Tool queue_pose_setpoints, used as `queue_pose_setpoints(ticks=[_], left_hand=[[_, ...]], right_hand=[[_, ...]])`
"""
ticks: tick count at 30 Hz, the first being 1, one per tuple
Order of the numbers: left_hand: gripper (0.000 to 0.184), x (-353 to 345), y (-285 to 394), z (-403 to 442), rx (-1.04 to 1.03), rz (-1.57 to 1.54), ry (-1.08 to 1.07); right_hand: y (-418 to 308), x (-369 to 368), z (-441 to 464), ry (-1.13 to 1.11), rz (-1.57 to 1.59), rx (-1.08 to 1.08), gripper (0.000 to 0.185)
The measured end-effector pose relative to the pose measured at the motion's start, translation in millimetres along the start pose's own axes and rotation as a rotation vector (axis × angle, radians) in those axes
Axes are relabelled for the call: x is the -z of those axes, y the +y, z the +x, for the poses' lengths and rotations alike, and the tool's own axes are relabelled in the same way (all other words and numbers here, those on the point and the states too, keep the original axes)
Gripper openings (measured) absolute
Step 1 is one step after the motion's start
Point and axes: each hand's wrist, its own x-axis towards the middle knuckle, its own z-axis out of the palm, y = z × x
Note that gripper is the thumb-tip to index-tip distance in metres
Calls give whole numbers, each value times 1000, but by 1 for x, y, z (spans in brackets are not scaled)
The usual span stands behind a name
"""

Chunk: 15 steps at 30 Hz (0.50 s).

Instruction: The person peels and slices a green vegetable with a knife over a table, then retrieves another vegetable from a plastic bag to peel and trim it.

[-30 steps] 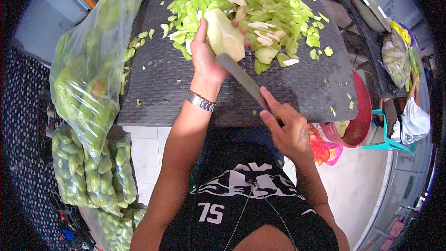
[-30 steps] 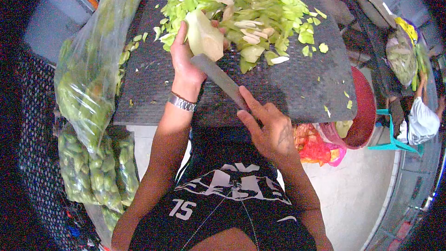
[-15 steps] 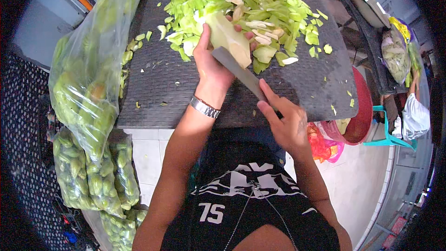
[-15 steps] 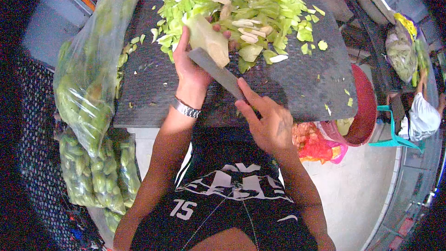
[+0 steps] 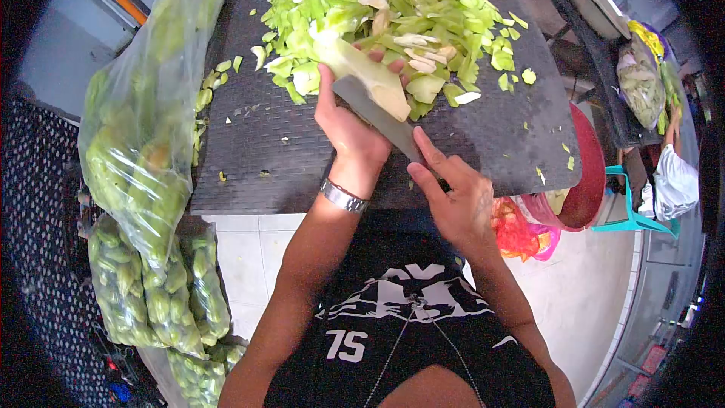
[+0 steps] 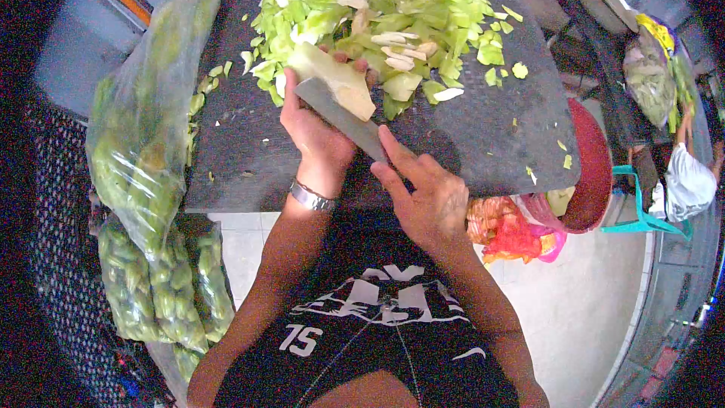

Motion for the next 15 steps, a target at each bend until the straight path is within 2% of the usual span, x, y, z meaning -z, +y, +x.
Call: queue_pose_setpoints(ticks=[1,7,10,13,15], left_hand=[[58,0,3,-1,6,-26,-23],[50,-2,23,0,182,15,33],[48,-3,20,-3,148,35,55],[47,-7,18,-6,136,22,168],[46,-4,18,-6,128,78,139]], right_hand=[[-1,3,1,-37,-20,-19,48],[19,22,3,-39,29,173,46],[14,25,-1,-44,-60,139,45],[9,28,-3,-31,-126,110,45],[9,33,-3,-81,-113,85,45]])
